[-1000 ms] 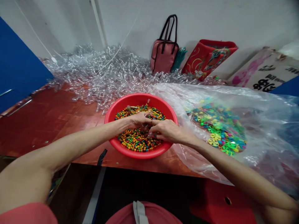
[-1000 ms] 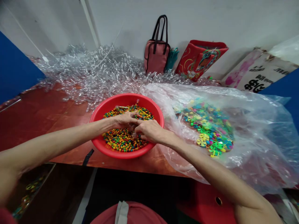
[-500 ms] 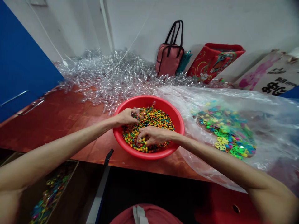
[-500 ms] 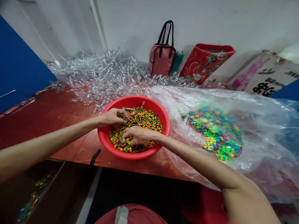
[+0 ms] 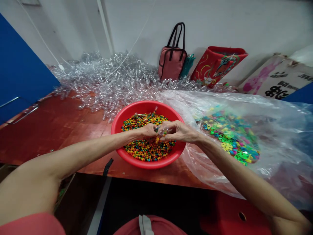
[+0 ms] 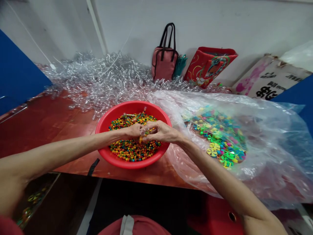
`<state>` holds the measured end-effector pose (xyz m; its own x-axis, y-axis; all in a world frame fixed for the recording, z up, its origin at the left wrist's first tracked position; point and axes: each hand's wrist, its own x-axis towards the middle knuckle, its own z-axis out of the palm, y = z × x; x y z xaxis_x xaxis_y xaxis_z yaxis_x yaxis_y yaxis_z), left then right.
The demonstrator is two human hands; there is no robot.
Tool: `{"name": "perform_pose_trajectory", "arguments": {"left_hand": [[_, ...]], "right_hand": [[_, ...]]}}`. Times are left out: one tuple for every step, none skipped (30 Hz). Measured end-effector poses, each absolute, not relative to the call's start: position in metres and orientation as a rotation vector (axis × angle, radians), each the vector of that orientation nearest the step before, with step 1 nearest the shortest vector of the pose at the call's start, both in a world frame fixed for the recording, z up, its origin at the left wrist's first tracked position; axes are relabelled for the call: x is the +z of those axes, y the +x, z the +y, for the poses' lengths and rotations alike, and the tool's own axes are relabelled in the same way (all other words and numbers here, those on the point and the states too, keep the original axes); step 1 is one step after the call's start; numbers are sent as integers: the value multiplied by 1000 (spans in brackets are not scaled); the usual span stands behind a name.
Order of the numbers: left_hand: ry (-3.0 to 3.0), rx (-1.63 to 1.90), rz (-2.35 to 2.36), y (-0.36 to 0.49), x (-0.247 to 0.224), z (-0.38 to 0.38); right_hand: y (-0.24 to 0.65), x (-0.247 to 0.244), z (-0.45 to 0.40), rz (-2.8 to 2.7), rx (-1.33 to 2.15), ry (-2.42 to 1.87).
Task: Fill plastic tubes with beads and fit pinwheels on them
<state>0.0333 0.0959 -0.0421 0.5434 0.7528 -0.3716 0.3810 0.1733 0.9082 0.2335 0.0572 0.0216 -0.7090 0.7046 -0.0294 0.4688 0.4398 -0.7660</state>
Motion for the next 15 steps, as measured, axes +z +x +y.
{"name": "perform_pose_trajectory", "arguments": {"left_hand": [[1398, 349, 1056, 28, -40, 96], [1361, 378, 1065, 21, -37, 96], [1338, 425, 1074, 12, -34, 95], [1329, 471, 1086, 4, -30, 94], [1332, 511, 1102, -5, -25, 92], [1343, 540, 1125, -14, -21, 91], [1356, 560, 1149, -22, -16, 90], [1367, 577, 1169, -29, -12, 88], [1374, 591, 1181, -36, -9, 87], [1378, 605, 1192, -42, -7, 86], [1377, 616, 1205, -47, -5, 85], [1375, 625, 1221, -51, -4, 85], [1376, 634, 1238, -55, -4, 85], [1386, 636, 1255, -58, -4, 85], [1409, 636, 1264, -61, -4, 86]], "right_hand": [[231, 24, 57, -2578, 942, -1102], [226, 25, 56, -2752, 709, -1221], [218, 25, 55, -2899, 459, -1342], [208, 22, 52, -3010, 230, -1444], [197, 18, 48, -3093, 53, -1502], [184, 13, 44, -3167, -50, -1505], [171, 7, 41, -3240, -84, -1453], [160, 2, 37, -3300, -71, -1369], [149, -3, 35, -3343, -26, -1276], [140, -6, 34, -3372, 41, -1188], [134, -8, 35, -3382, 126, -1104], [130, -9, 37, -3375, 227, -1032], [128, -9, 40, -3346, 346, -970], [129, -8, 45, -3298, 488, -914], [132, -6, 49, -3226, 654, -858]]}}
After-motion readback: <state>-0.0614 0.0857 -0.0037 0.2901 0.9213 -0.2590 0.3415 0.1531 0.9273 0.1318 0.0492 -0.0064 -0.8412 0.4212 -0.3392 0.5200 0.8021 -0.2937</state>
